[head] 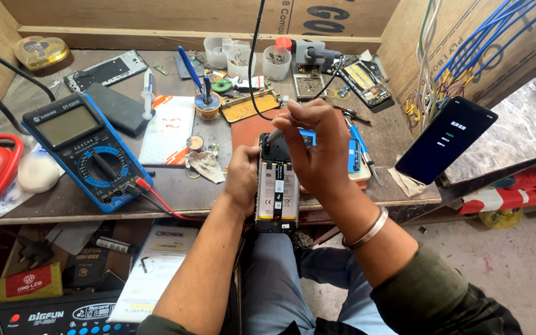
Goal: The person peels a protective film from a replacement screen and aligns it with a phone frame at a glass counter, then carries the opened phone chassis to a repair bench and uses a screwdriver to work on the internal components while a multimeter and a second phone sit on the bench.
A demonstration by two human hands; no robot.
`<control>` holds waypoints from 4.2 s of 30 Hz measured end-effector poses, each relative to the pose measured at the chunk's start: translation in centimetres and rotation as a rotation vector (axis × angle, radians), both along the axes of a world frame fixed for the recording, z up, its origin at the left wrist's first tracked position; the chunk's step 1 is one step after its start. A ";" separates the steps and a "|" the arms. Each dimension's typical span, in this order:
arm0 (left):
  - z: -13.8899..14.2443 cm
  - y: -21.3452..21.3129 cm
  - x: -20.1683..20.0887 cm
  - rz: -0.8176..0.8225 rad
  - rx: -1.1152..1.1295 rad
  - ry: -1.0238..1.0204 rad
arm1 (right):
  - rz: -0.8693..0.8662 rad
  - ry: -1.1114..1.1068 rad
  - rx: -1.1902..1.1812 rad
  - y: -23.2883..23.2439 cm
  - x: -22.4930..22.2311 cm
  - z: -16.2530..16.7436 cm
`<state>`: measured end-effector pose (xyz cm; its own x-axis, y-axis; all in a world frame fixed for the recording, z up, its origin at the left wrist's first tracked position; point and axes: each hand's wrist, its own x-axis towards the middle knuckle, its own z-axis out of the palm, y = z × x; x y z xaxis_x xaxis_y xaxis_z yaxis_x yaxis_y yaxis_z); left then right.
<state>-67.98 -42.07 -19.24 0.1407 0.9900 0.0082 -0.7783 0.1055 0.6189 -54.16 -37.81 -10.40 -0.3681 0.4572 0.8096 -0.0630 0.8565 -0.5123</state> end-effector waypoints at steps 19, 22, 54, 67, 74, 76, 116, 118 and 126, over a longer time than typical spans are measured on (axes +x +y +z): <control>3.2 -2.5 0.4 0.139 0.226 -0.281 | -0.146 0.134 -0.369 2.9 10.1 -5.6; 3.4 -2.8 0.3 0.149 0.246 -0.317 | -0.146 0.143 -0.342 2.7 10.7 -6.8; 3.5 -2.8 0.0 0.199 0.163 -0.261 | -0.261 0.134 -0.314 2.1 13.4 -6.6; 3.7 -2.5 0.4 0.207 0.101 -0.128 | -0.254 0.070 -0.318 2.2 13.1 -7.2; 3.4 -2.1 0.5 0.118 0.096 -0.125 | -0.217 0.080 -0.311 2.3 12.2 -7.0; 3.3 -2.0 0.4 0.095 0.068 -0.114 | -0.222 0.081 -0.305 2.3 12.0 -6.6; 2.3 -3.3 1.0 0.153 0.230 -0.177 | -0.032 0.073 -0.514 5.7 7.5 -3.9; 2.3 -3.2 1.0 0.114 0.221 -0.175 | -0.065 0.039 -0.486 5.5 7.4 -4.0; 2.5 -3.2 1.4 0.058 0.230 -0.078 | -0.092 -0.062 -0.464 5.3 7.1 -4.4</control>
